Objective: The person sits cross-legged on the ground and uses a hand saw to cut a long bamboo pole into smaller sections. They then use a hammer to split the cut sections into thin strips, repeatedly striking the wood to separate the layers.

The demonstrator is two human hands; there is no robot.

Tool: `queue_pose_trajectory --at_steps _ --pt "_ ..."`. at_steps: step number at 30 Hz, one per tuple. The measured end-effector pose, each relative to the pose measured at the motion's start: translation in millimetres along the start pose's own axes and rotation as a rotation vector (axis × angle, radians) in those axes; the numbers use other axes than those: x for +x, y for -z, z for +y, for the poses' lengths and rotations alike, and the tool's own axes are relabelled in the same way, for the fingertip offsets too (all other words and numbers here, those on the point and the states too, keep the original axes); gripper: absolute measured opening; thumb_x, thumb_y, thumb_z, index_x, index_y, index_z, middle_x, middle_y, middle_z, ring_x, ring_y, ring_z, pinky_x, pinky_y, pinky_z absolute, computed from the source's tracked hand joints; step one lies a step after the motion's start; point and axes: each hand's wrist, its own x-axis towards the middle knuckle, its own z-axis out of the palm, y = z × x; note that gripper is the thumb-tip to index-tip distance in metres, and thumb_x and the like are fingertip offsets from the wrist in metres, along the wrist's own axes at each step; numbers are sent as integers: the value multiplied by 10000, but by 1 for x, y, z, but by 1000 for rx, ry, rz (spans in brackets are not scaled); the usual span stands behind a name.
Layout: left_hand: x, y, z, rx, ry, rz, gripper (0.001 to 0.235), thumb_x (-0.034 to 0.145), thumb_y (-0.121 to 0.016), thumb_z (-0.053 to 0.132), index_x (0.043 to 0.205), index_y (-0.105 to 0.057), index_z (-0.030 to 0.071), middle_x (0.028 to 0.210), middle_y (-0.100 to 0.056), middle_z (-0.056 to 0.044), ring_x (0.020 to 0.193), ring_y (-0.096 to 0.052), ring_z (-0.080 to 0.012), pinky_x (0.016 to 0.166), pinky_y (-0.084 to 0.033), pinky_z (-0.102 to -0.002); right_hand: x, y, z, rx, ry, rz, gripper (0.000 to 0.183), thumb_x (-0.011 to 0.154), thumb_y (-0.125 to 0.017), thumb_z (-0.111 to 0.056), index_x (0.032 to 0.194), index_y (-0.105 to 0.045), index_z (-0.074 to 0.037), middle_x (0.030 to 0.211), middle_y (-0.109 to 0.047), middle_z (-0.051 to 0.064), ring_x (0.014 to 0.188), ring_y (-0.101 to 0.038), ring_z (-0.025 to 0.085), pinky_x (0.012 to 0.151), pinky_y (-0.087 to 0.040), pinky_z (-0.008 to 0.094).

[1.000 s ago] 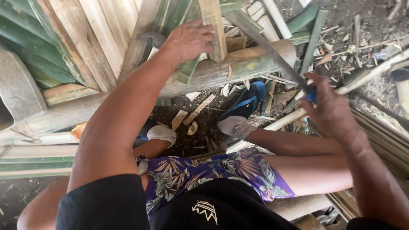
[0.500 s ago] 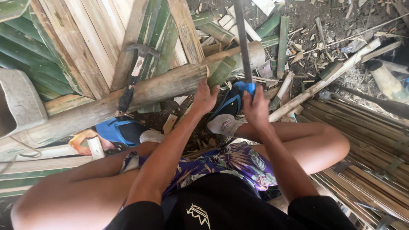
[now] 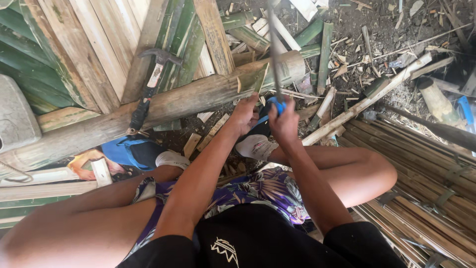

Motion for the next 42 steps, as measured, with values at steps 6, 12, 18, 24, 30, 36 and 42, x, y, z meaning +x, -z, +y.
queue_pose_trajectory --at_steps 6,12,18,24,30,36,42 --pt "22 3 -9 -79 30 16 376 952 -666 526 923 -508 185 680 -415 42 471 -364 -67 384 -243 -222 21 1 9 -189 66 -255 282 1050 -641 -205 1171 -469 -18 726 -666 272 691 -660 503 598 -503 574" --pt "21 -4 -6 -89 3 -7 373 952 -630 541 903 -515 190 680 -399 34 465 -346 -64 364 -232 -227 28 71 -80 -36 19 -192 400 1052 -546 -163 1367 -397 34 711 -672 205 596 -696 399 507 -519 482" --pt "11 -9 -8 -110 13 37 357 968 -639 521 953 -517 186 707 -433 26 487 -371 -73 395 -248 -232 19 36 -47 240 291 235 217 1055 -556 -160 1203 -465 -30 807 -636 271 647 -667 409 584 -542 476" --pt "14 -13 -12 27 -33 109 367 960 -603 530 951 -522 172 694 -397 18 473 -399 -100 379 -274 -251 29 -3 18 -259 3 -255 403 1040 -581 -283 1251 -472 43 757 -672 322 692 -659 526 602 -517 596" --pt "11 -5 -25 -101 -42 6 381 988 -625 520 948 -505 161 724 -427 25 495 -381 -82 389 -265 -242 19 65 -61 88 -17 -100 277 1080 -553 -167 1253 -453 25 746 -681 168 617 -716 353 546 -556 470" --pt "13 -3 -23 -32 -60 61 386 958 -635 526 971 -518 158 720 -438 22 491 -399 -98 387 -280 -251 17 10 -18 -186 179 76 269 1007 -637 -177 1190 -501 -35 803 -677 263 720 -705 440 650 -561 520" --pt "18 5 -12 66 -131 20 380 957 -635 544 995 -534 180 696 -397 28 472 -372 -86 369 -272 -251 30 12 -20 -211 -20 -222 346 1030 -609 -259 1206 -478 8 758 -673 302 739 -658 533 630 -507 614"
